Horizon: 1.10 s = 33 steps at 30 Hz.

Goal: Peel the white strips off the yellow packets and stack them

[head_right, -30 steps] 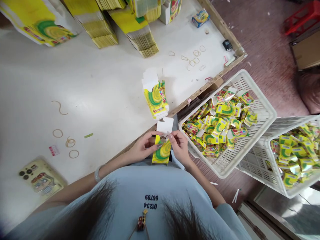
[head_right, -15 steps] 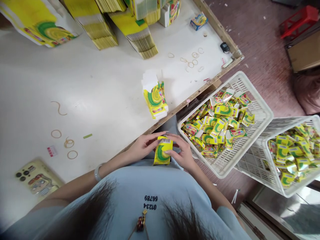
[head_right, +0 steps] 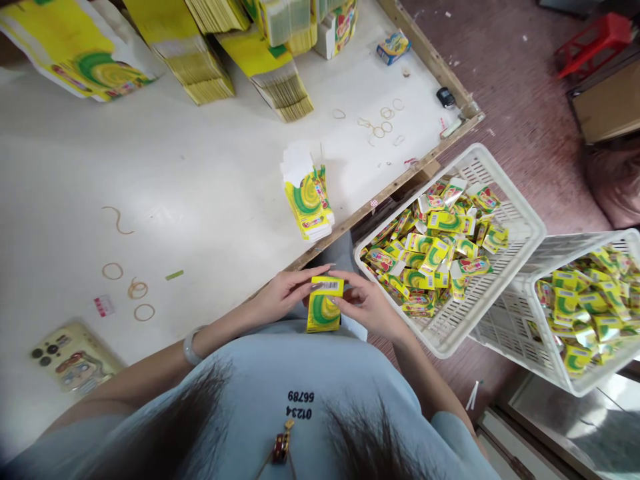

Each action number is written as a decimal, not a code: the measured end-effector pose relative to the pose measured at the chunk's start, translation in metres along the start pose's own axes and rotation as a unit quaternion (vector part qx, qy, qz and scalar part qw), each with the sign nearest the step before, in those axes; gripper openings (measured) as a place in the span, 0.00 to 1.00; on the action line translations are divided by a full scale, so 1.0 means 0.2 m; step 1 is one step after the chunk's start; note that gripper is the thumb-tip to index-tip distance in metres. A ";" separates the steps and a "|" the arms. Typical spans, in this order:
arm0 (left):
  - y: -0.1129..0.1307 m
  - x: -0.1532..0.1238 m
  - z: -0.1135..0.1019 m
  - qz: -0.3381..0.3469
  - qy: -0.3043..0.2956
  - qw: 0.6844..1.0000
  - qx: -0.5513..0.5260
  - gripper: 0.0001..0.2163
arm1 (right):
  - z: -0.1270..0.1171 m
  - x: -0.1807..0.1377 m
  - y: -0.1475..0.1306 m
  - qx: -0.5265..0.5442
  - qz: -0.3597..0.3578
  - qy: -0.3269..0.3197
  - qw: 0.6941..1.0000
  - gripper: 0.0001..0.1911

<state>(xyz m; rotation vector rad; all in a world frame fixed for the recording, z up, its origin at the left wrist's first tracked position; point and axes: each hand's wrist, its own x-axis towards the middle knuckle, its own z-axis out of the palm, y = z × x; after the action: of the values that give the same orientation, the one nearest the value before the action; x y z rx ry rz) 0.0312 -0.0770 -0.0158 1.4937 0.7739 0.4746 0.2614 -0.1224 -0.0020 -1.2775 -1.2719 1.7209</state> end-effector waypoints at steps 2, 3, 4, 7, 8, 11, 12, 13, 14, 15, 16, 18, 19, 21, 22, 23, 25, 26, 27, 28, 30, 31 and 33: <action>-0.01 0.01 -0.03 0.057 0.002 0.995 0.078 0.22 | 0.00 0.00 0.03 0.009 0.004 -0.002 1.000 0.23; -0.01 0.03 -0.06 0.092 0.014 0.988 0.126 0.22 | 0.00 0.01 0.05 0.014 0.003 0.014 1.000 0.22; -0.01 0.06 -0.10 0.129 0.036 0.976 0.174 0.21 | -0.01 0.01 0.07 0.014 0.000 0.041 0.999 0.19; 0.01 0.24 -0.31 0.191 0.168 0.923 0.289 0.18 | -0.12 0.02 0.09 -0.052 -0.034 0.195 0.979 0.17; 0.02 0.33 -0.40 0.183 0.232 0.903 0.311 0.18 | -0.19 0.02 0.09 -0.107 -0.057 0.265 0.957 0.19; -0.01 0.60 -0.68 0.157 0.336 0.864 0.340 0.25 | -0.42 -0.01 0.03 -0.341 -0.102 0.449 0.819 0.25; -0.04 0.68 -0.77 0.150 0.344 0.864 0.336 0.29 | -0.48 -0.01 0.01 -0.415 -0.102 0.479 0.767 0.30; -0.06 0.75 -0.83 0.138 0.340 0.871 0.327 0.31 | -0.52 -0.02 -0.01 -0.470 -0.100 0.496 0.724 0.36; -0.09 0.82 -0.89 0.124 0.325 0.883 0.315 0.31 | -0.54 -0.03 -0.02 -0.503 -0.103 0.502 0.696 0.42; -0.12 0.87 -0.93 0.116 0.305 0.894 0.306 0.28 | -0.54 -0.02 -0.02 -0.518 -0.114 0.501 0.684 0.46; -0.14 0.91 -0.96 0.115 0.285 0.903 0.300 0.24 | -0.52 -0.01 -0.01 -0.519 -0.129 0.493 0.686 0.47; -0.16 0.96 -1.00 0.144 0.258 0.907 0.301 0.17 | -0.45 0.03 0.02 -0.502 -0.164 0.465 0.710 0.44; -0.15 0.97 -1.02 0.169 0.255 0.902 0.305 0.17 | -0.40 0.06 0.04 -0.493 -0.177 0.448 0.725 0.43; -0.09 0.94 -1.02 0.223 0.266 0.883 0.316 0.19 | -0.30 0.13 0.07 -0.480 -0.191 0.412 0.750 0.40; -0.04 0.91 -1.01 0.244 0.275 0.873 0.321 0.20 | -0.25 0.17 0.08 -0.476 -0.200 0.396 0.760 0.39; 0.01 0.87 -0.98 0.262 0.285 0.862 0.328 0.20 | -0.20 0.20 0.07 -0.471 -0.213 0.382 0.766 0.38; 0.11 0.76 -0.88 0.288 0.301 0.843 0.340 0.20 | -0.12 0.26 0.03 -0.459 -0.250 0.365 0.771 0.39; 0.15 0.70 -0.81 0.300 0.305 0.836 0.343 0.20 | -0.09 0.29 0.00 -0.450 -0.271 0.360 0.770 0.39; 0.19 0.63 -0.73 0.307 0.301 0.836 0.340 0.21 | -0.06 0.31 -0.02 -0.442 -0.293 0.359 0.768 0.39; 0.22 0.56 -0.64 0.308 0.281 0.848 0.328 0.22 | -0.04 0.34 -0.05 -0.435 -0.313 0.358 0.764 0.39; 0.25 0.43 -0.46 0.306 0.237 0.870 0.307 0.22 | 0.00 0.37 -0.08 -0.420 -0.344 0.357 0.760 0.36; 0.26 0.38 -0.38 0.299 0.232 0.878 0.292 0.22 | 0.02 0.39 -0.08 -0.411 -0.355 0.356 0.760 0.32; 0.26 0.29 -0.26 0.282 0.250 0.893 0.247 0.20 | 0.05 0.39 -0.08 -0.393 -0.370 0.350 0.766 0.22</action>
<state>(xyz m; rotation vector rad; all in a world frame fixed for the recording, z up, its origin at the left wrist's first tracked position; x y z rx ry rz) 0.0443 0.0033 0.0307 2.1250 0.8905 1.2057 0.2254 -0.0508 -0.0131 -1.3446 -1.7081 0.0569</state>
